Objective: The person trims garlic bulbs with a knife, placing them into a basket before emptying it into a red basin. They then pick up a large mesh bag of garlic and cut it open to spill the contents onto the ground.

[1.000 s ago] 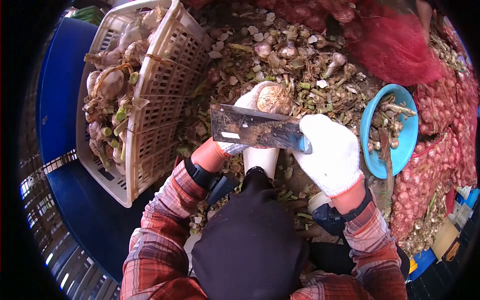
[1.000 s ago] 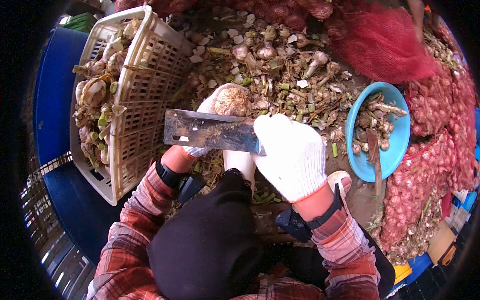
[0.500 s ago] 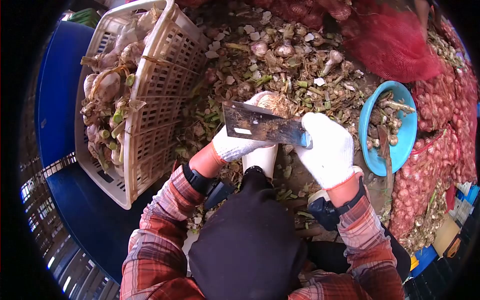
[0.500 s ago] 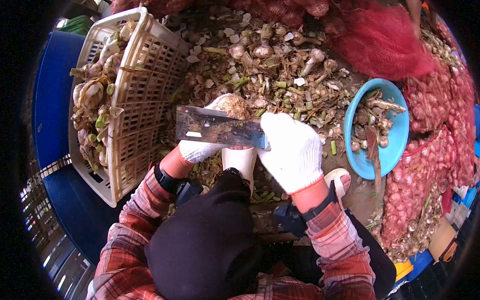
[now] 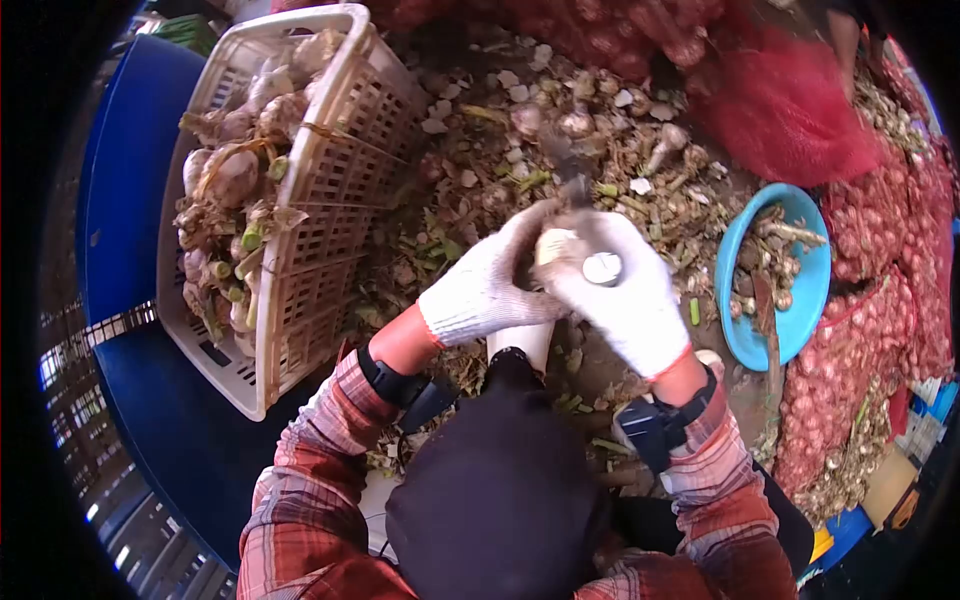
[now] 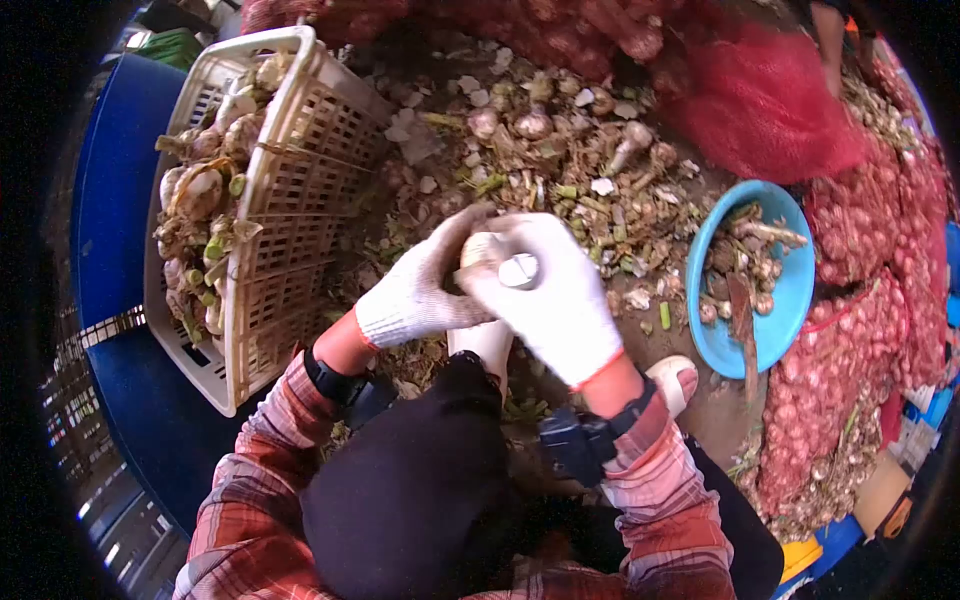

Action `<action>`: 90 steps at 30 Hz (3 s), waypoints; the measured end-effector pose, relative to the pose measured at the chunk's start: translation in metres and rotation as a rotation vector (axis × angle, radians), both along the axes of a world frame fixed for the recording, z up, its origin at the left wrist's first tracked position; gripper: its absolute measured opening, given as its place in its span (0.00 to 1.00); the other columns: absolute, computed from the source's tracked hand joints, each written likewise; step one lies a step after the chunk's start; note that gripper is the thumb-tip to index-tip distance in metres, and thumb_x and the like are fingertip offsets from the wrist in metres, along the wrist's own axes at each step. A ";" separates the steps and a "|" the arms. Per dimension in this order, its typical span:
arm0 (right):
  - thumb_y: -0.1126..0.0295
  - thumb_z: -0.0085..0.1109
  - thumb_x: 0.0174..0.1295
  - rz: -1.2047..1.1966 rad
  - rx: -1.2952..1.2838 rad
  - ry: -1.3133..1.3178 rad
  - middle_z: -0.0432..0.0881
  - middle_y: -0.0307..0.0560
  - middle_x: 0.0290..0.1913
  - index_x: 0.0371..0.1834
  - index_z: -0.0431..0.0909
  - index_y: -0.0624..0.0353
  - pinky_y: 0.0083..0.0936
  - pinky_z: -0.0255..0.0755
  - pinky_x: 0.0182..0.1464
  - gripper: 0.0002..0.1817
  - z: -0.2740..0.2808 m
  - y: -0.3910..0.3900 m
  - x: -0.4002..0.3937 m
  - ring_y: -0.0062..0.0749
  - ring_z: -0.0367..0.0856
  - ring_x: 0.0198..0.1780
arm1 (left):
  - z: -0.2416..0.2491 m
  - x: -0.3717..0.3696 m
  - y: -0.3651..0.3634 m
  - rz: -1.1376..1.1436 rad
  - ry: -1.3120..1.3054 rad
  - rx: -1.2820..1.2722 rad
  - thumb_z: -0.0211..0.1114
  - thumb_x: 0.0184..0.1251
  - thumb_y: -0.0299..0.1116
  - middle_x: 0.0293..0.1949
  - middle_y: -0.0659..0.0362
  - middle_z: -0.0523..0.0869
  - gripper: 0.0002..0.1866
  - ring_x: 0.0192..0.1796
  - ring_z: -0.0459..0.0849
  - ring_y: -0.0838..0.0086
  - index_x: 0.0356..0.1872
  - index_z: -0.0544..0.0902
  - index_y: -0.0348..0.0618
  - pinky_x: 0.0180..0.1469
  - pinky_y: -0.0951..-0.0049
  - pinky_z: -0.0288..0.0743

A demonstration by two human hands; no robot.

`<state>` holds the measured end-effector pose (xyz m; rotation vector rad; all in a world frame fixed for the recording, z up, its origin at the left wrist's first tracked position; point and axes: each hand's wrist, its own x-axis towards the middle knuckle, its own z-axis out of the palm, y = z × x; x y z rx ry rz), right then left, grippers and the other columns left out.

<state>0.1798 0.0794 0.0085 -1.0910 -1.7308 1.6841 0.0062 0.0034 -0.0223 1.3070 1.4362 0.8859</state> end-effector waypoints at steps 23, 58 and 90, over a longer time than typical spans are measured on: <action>0.60 0.68 0.60 0.061 0.256 -0.667 0.79 0.56 0.24 0.33 0.78 0.63 0.36 0.73 0.32 0.16 -0.046 0.008 0.059 0.44 0.75 0.24 | 0.128 -0.088 -0.044 0.766 1.198 0.581 0.79 0.49 0.25 0.61 0.50 0.80 0.32 0.63 0.80 0.59 0.60 0.82 0.45 0.65 0.59 0.78; 0.61 0.72 0.60 0.043 0.271 -0.556 0.77 0.47 0.26 0.42 0.80 0.63 0.30 0.73 0.34 0.17 -0.047 -0.013 0.033 0.30 0.73 0.27 | -0.101 -0.086 -0.016 0.337 0.577 -0.258 0.80 0.45 0.54 0.57 0.44 0.82 0.48 0.62 0.81 0.55 0.68 0.71 0.42 0.62 0.59 0.76; 0.66 0.69 0.50 0.258 0.829 -0.623 0.78 0.47 0.33 0.42 0.77 0.51 0.41 0.77 0.34 0.16 -0.021 -0.009 0.019 0.47 0.82 0.32 | -0.053 -0.004 -0.032 0.037 -0.209 -0.280 0.68 0.70 0.27 0.53 0.55 0.86 0.17 0.53 0.84 0.70 0.58 0.80 0.37 0.57 0.68 0.81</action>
